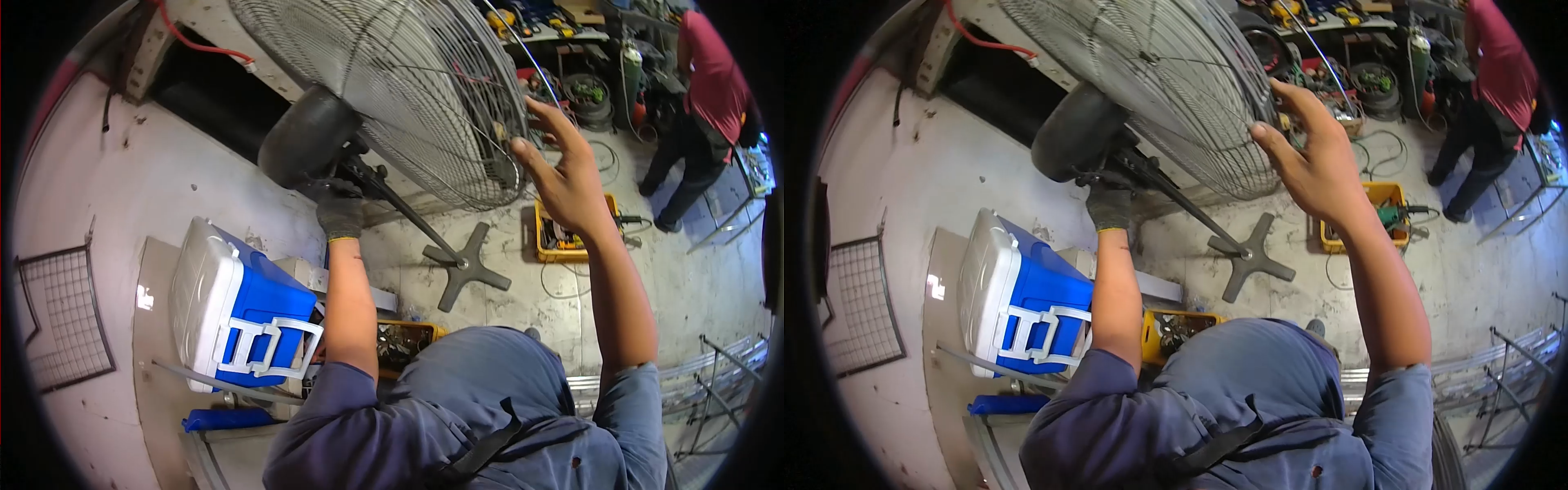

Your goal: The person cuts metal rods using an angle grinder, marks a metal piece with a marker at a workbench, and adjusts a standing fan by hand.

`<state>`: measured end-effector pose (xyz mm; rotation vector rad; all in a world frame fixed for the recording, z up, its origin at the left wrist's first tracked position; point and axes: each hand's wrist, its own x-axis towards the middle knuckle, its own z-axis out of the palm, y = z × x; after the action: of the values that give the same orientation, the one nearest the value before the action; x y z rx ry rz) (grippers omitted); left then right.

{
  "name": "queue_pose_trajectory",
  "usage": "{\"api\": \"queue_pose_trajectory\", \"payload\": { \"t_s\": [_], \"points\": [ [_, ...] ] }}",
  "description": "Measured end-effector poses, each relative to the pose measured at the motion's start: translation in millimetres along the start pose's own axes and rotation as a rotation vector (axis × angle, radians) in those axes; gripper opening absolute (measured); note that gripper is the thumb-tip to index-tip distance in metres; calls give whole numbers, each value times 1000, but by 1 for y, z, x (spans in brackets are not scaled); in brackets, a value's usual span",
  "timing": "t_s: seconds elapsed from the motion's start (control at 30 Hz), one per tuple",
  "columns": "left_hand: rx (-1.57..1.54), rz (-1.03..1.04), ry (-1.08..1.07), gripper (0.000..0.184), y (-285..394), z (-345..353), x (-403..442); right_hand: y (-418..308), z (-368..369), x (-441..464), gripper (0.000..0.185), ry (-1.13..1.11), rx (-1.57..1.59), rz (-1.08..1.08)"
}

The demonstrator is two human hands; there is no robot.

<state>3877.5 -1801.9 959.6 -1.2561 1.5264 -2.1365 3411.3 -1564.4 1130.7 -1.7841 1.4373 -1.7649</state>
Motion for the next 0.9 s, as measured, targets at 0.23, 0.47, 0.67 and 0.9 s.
{"api": "queue_pose_trajectory", "payload": {
  "t_s": [0.23, 0.47, 0.67, 0.9],
  "points": [
    [2071, 1111, 108, 27, -7, -14, 7, 0, 2, -4, 55, -18, 67, 4],
    [2081, 1307, 40, 19, -41, -52, 25, -7, 2, -4, 54, -74, 106, 24],
    [2303, 1246, -143, 33, -7, -26, 12, -9, 1, -7, 54, -88, 77, 38],
    [2637, 1497, -96, 27, -9, -13, -3, -12, 3, -9, 53, -80, 89, 27]
  ]
}}
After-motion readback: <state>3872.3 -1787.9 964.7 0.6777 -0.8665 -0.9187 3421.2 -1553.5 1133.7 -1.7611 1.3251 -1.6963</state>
